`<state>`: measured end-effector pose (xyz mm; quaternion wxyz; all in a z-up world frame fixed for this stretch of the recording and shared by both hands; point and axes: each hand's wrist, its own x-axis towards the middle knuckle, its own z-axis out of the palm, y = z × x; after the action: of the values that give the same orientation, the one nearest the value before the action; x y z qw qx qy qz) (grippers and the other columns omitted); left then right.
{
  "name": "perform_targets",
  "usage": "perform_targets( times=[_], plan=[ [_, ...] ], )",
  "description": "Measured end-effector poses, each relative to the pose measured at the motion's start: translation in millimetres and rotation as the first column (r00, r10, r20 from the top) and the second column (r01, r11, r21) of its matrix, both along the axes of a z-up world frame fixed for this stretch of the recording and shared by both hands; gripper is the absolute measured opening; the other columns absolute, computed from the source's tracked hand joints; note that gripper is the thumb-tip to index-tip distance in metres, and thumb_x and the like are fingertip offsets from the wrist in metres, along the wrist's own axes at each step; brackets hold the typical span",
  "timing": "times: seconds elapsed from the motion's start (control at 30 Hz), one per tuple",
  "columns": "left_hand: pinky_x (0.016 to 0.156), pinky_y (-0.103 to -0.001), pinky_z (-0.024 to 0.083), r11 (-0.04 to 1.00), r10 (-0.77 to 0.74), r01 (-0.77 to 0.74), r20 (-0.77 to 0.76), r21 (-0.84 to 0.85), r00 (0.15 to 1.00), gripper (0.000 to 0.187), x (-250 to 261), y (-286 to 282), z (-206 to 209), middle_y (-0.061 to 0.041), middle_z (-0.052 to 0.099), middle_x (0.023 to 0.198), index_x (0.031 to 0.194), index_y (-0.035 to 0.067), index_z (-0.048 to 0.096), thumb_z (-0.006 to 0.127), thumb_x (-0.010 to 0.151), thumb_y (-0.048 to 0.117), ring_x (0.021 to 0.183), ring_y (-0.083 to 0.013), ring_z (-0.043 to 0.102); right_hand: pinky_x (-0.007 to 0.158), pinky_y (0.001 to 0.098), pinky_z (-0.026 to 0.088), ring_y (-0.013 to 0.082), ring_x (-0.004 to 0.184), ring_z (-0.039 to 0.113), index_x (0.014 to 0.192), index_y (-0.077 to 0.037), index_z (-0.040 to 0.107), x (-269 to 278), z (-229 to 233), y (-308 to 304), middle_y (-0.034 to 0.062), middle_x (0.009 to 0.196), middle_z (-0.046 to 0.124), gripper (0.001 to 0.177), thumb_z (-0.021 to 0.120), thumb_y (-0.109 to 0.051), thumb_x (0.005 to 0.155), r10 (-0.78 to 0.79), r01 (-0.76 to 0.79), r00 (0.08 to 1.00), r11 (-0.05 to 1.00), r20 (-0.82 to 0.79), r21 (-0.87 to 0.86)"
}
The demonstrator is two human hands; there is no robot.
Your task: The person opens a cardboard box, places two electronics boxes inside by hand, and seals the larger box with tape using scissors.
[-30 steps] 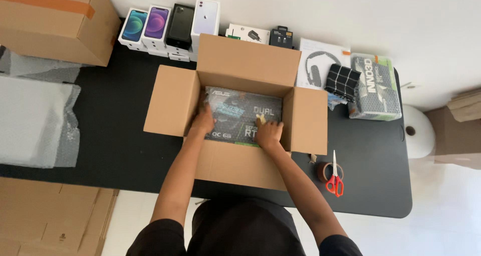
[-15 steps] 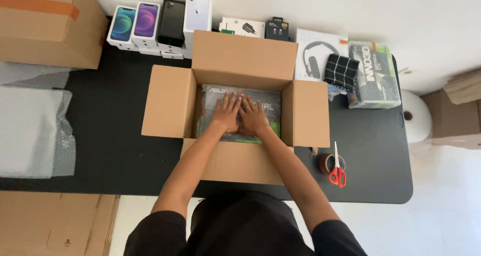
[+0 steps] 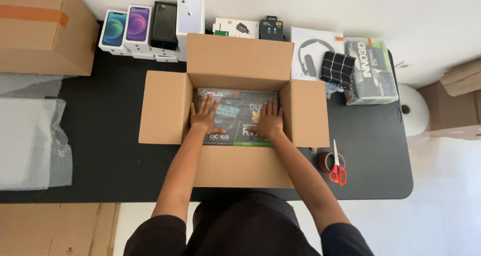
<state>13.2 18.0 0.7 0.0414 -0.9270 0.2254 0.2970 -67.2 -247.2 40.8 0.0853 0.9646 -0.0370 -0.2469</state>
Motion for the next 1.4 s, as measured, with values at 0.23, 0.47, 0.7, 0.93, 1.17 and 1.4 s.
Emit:
perform_targets(
  times=[0.23, 0.47, 0.7, 0.93, 1.17, 1.4],
  plan=[
    [0.128, -0.070, -0.001, 1.000, 0.012, -0.012, -0.005, -0.009, 1.000, 0.138, 1.6, -7.6, -2.6, -0.007, -0.032, 0.174, 0.169, 0.027, -0.018, 0.053, 0.075, 0.098, 0.160, -0.0277, -0.030, 0.129, 0.0626, 0.010, 0.0394, 0.163, -0.013, 0.169, -0.012, -0.016, -10.6, 1.8, 4.4, 0.0189, 0.175, -0.021, 0.146, 0.058, -0.096, 0.075, 0.033, -0.035, 0.975, 0.999, -0.219, -0.005],
    [0.128, -0.069, 0.004, 0.922, 0.107, -0.065, 0.090, -0.383, 0.990, 0.099, -28.4, -37.7, 51.8, -0.025, 0.006, 0.176, 0.169, 0.010, 0.023, 0.056, 0.093, 0.063, 0.164, -0.0394, 0.002, 0.129, 0.0628, 0.007, 0.0374, 0.163, 0.004, 0.170, -0.011, 0.014, -12.4, 18.6, 23.0, 0.0192, 0.177, 0.004, 0.111, 0.054, -0.078, 0.091, -0.107, 0.106, 0.994, 0.936, -0.013, 0.335],
    [0.130, -0.059, 0.016, 0.223, 0.612, -0.469, -0.251, -0.855, 0.750, 0.073, -100.8, -162.2, 77.3, -0.020, 0.019, 0.177, 0.172, 0.012, 0.023, 0.039, 0.111, 0.050, 0.161, -0.0403, 0.019, 0.122, 0.0595, 0.025, 0.0398, 0.153, 0.026, 0.157, -0.008, 0.041, -20.5, 47.7, 45.2, 0.0208, 0.163, 0.026, 0.078, 0.042, -0.068, 0.107, -0.456, 0.276, 0.889, 0.584, 0.027, 0.763],
    [0.124, -0.070, -0.009, 0.249, 0.197, 0.500, 0.549, -0.830, 0.812, 0.088, -106.7, -162.6, 122.2, -0.003, 0.059, 0.153, 0.130, 0.021, 0.068, 0.010, 0.098, 0.079, 0.155, -0.0295, 0.039, 0.114, 0.0573, 0.035, 0.0412, 0.142, 0.039, 0.144, -0.006, 0.053, -69.0, 58.1, -11.7, 0.0227, 0.147, 0.041, 0.076, 0.042, -0.070, 0.105, -0.709, 0.423, 0.702, 0.343, -0.064, 0.839],
    [0.071, -0.042, 0.041, 0.278, 0.094, 0.698, 0.742, -0.660, 0.664, 0.080, -116.5, -257.7, 126.0, 0.000, 0.042, 0.074, 0.081, 0.021, 0.052, -0.002, 0.093, 0.079, 0.065, -0.0242, 0.046, 0.104, 0.0545, 0.047, 0.0428, 0.127, 0.056, 0.126, -0.003, 0.067, -104.0, 55.7, -84.4, 0.0250, 0.127, 0.059, 0.078, 0.043, -0.073, 0.103, -0.830, 0.450, 0.514, 0.046, -0.217, 0.892],
    [0.094, -0.049, 0.045, 0.360, 0.078, 0.563, 0.625, -0.744, 0.777, 0.076, -167.7, -401.0, 168.6, -0.015, 0.064, 0.100, 0.110, 0.005, 0.069, 0.015, 0.105, 0.058, 0.102, -0.0330, 0.063, 0.094, 0.0516, 0.059, 0.0444, 0.113, 0.072, 0.109, 0.000, 0.082, -103.2, 75.4, -246.8, 0.0272, 0.107, 0.077, 0.085, 0.044, -0.075, 0.101, -0.821, 0.364, 0.429, -0.225, -0.378, 0.904]
  ],
)
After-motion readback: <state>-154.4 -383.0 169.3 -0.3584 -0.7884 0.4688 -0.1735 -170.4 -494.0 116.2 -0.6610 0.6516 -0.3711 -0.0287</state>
